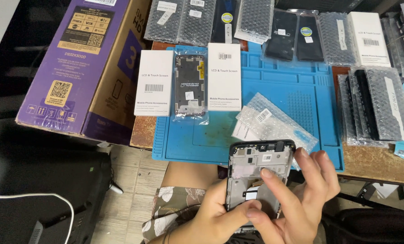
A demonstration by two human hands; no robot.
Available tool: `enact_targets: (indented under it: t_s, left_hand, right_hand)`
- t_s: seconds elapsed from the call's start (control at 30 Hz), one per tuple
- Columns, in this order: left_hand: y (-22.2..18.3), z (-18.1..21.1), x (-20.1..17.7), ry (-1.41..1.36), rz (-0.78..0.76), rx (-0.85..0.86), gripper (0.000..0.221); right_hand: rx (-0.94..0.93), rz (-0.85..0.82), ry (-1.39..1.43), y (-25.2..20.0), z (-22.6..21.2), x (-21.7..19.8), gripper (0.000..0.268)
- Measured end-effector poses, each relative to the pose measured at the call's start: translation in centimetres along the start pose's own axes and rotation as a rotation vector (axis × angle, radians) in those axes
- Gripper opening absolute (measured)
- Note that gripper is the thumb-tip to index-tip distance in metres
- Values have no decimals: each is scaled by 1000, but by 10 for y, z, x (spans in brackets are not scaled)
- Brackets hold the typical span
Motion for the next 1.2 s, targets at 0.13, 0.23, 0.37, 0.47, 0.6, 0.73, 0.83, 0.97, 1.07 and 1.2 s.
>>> enact_targets:
  t_s: [0.13, 0.23, 0.37, 0.47, 0.6, 0.73, 0.83, 0.97, 1.07, 1.2]
  left_hand:
    - [-4, -2, 1, -45, 12, -20, 30]
    - [-3, 3, 5, -57, -22, 6, 31]
    - [0, 13, 15, -146, -70, -5, 41]
    - [2, 18, 17, -183, -70, 52, 36]
    - [9, 29, 21, -201, -69, 76, 34]
    - [21, 48, 31, -139, -133, 137, 32]
    - [2, 22, 27, -294, 341, -492, 34]
    - [13, 35, 44, -393, 96, -216, 38]
    - [-6, 29, 4, -82, 594, -107, 32]
    - [-22, 4, 3, -89, 637, -403, 39]
  right_hand:
    - [13, 12, 59, -2, -1, 1, 46]
    - [43, -26, 183, -7, 4, 3, 41]
    - [87, -42, 326, -15, 12, 3, 29]
    - [105, -99, 399, -14, 10, 2, 26]
    - [189, -114, 432, -9, 11, 0, 23]
    - [108, -103, 426, 0, 14, -11, 22]
    - [248, -25, 369, -9, 25, -14, 22]
    - [600, 186, 599, -9, 34, 1, 88]
    - [477, 436, 352, -16, 28, -15, 16]
    - [515, 305, 626, -23, 45, 1, 62]
Point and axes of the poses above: each hand's wrist, its own y-axis towards the middle knuckle, its own x-axis out of the palm, z = x × y, the point moved 9 cm from there along y, towards the middle knuckle, and after that the axes turned 10 degrees about x, right-handed, at the moved point
